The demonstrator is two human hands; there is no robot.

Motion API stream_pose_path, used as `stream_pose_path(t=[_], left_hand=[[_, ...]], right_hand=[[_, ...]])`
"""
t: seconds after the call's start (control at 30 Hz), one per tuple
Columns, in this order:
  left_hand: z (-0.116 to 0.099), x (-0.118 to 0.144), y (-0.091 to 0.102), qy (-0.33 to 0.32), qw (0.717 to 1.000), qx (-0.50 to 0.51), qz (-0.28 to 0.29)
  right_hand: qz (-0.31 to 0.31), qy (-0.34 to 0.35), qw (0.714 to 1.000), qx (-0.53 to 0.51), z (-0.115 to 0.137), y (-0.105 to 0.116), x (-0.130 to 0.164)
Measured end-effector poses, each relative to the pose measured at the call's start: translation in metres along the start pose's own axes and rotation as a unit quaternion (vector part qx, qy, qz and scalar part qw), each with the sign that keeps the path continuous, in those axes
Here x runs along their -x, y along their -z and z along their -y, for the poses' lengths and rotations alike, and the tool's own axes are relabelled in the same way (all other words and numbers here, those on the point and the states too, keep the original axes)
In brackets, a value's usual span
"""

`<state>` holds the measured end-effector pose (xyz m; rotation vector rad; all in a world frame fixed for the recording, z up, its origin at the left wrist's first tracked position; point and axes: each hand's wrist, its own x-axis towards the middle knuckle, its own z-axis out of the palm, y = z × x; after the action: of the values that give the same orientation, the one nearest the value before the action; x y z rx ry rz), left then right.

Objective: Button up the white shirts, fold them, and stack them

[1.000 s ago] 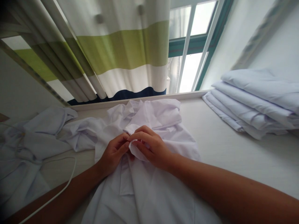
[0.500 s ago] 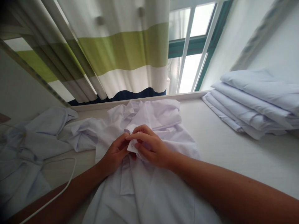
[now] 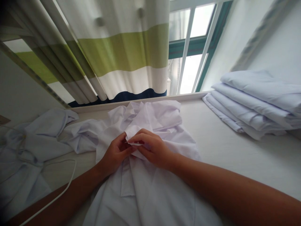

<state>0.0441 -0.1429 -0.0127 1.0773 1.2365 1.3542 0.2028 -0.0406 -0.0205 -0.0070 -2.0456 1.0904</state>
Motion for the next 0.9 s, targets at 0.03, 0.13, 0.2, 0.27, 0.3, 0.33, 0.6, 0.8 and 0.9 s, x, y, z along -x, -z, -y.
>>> stream_pose_path(t=[0.03, 0.13, 0.2, 0.27, 0.3, 0.33, 0.6, 0.8, 0.9], left_hand=[[0.000, 0.000, 0.000, 0.000, 1.000, 0.008, -0.004], [0.002, -0.003, 0.002, -0.003, 0.999, 0.040, -0.033], [0.002, -0.005, 0.004, 0.020, 0.997, 0.054, -0.053], [0.002, -0.007, 0.005, 0.063, 0.995, 0.047, -0.063], [0.002, -0.007, 0.006, 0.084, 0.994, 0.035, -0.057], [0.001, -0.007, 0.006, 0.100, 0.994, 0.020, -0.046], [0.002, -0.001, 0.003, 0.042, 0.999, 0.011, -0.033], [0.003, 0.003, 0.000, -0.006, 1.000, 0.009, 0.004], [0.002, 0.004, -0.003, -0.001, 1.000, -0.014, 0.005]], right_hand=[[-0.033, -0.022, 0.999, 0.001, 0.000, 0.000, -0.001], [-0.113, -0.065, 0.991, 0.012, -0.001, 0.003, -0.002], [-0.148, -0.072, 0.986, 0.031, -0.002, 0.004, -0.003], [-0.169, -0.070, 0.981, 0.059, -0.002, 0.006, -0.002], [-0.174, -0.064, 0.980, 0.074, -0.001, 0.006, -0.002], [-0.173, -0.052, 0.980, 0.087, 0.000, 0.006, -0.001], [-0.136, 0.016, 0.985, 0.109, 0.005, 0.002, 0.001], [-0.131, 0.023, 0.989, 0.067, 0.001, -0.001, 0.004], [-0.120, 0.033, 0.990, 0.072, 0.000, -0.002, 0.006]])
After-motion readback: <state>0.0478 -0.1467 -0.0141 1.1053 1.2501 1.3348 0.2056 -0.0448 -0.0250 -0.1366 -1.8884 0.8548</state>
